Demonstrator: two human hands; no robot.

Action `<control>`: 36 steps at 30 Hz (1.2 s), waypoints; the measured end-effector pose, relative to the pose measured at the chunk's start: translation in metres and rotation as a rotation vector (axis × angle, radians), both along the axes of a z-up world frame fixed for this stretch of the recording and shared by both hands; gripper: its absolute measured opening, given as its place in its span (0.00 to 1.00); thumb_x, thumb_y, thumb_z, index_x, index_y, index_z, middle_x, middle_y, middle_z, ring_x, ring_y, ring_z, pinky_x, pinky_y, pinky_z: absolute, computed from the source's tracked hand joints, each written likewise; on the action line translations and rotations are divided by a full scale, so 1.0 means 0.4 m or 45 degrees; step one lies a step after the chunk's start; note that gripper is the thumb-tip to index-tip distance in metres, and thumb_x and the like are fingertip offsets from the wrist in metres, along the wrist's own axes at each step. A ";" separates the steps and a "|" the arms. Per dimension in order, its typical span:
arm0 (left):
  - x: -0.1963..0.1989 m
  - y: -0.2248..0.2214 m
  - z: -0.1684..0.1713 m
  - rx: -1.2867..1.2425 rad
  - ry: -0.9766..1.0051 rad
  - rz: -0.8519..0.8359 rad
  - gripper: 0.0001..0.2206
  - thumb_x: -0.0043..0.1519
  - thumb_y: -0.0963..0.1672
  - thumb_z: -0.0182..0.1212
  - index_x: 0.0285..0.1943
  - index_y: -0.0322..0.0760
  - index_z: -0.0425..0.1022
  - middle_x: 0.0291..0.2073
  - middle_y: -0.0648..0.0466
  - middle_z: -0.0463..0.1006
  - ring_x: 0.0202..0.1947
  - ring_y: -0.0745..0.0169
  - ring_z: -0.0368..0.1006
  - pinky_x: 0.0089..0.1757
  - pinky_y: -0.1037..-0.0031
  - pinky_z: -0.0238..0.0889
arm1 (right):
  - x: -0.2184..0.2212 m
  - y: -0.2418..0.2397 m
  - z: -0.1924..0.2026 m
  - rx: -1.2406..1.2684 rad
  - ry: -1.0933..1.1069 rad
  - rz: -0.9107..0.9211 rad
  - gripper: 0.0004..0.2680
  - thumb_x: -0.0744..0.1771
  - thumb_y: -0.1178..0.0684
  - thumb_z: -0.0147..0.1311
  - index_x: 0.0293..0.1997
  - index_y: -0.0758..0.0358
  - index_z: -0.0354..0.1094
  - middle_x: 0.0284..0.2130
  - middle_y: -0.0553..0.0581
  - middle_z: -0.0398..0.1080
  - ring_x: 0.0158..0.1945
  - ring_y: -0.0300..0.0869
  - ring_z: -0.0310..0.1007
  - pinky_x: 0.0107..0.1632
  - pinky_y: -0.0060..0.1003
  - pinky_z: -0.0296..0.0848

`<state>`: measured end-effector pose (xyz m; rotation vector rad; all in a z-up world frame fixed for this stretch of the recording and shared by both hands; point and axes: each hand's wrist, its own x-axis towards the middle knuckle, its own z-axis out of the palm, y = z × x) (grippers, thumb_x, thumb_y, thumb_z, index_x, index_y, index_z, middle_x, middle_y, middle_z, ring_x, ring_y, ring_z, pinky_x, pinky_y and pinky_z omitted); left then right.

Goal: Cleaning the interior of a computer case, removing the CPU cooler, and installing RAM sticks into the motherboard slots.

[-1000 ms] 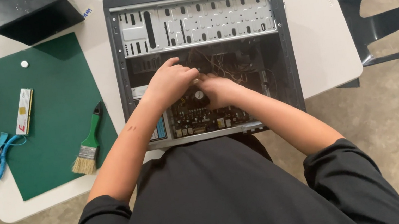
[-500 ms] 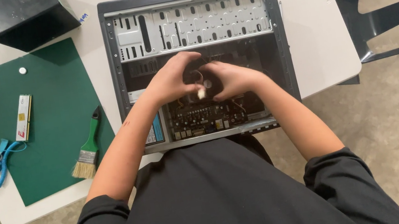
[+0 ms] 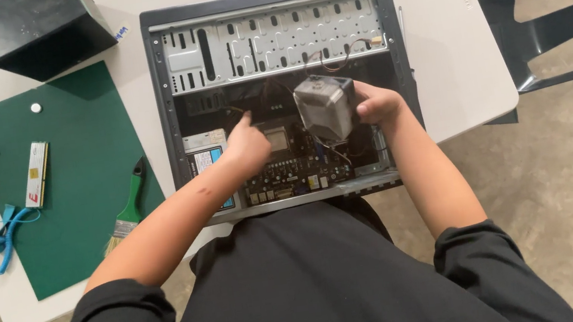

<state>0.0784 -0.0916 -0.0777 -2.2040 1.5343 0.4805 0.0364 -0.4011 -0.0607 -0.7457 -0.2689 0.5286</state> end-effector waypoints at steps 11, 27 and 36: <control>-0.043 0.074 0.202 0.023 0.021 0.190 0.17 0.71 0.52 0.56 0.50 0.40 0.87 0.46 0.51 0.88 0.55 0.53 0.80 0.74 0.44 0.23 | 0.008 0.222 0.054 -1.060 0.106 -0.174 0.39 0.59 0.43 0.77 0.78 0.55 0.54 0.69 0.67 0.63 0.74 0.64 0.59 0.69 0.70 0.62; -0.015 0.078 0.129 -0.050 0.086 0.233 0.10 0.59 0.48 0.67 0.42 0.39 0.87 0.40 0.50 0.87 0.44 0.49 0.82 0.68 0.42 0.40 | -0.019 0.314 0.046 -2.210 -0.699 0.206 0.37 0.60 0.44 0.72 0.77 0.56 0.56 0.59 0.63 0.65 0.65 0.57 0.67 0.64 0.49 0.73; -0.012 0.054 0.080 -0.178 0.071 0.338 0.13 0.58 0.47 0.71 0.47 0.36 0.85 0.37 0.47 0.87 0.42 0.45 0.83 0.62 0.45 0.48 | -0.013 0.305 0.177 -2.031 -0.611 0.275 0.37 0.63 0.46 0.71 0.79 0.61 0.51 0.64 0.75 0.63 0.70 0.66 0.63 0.68 0.59 0.67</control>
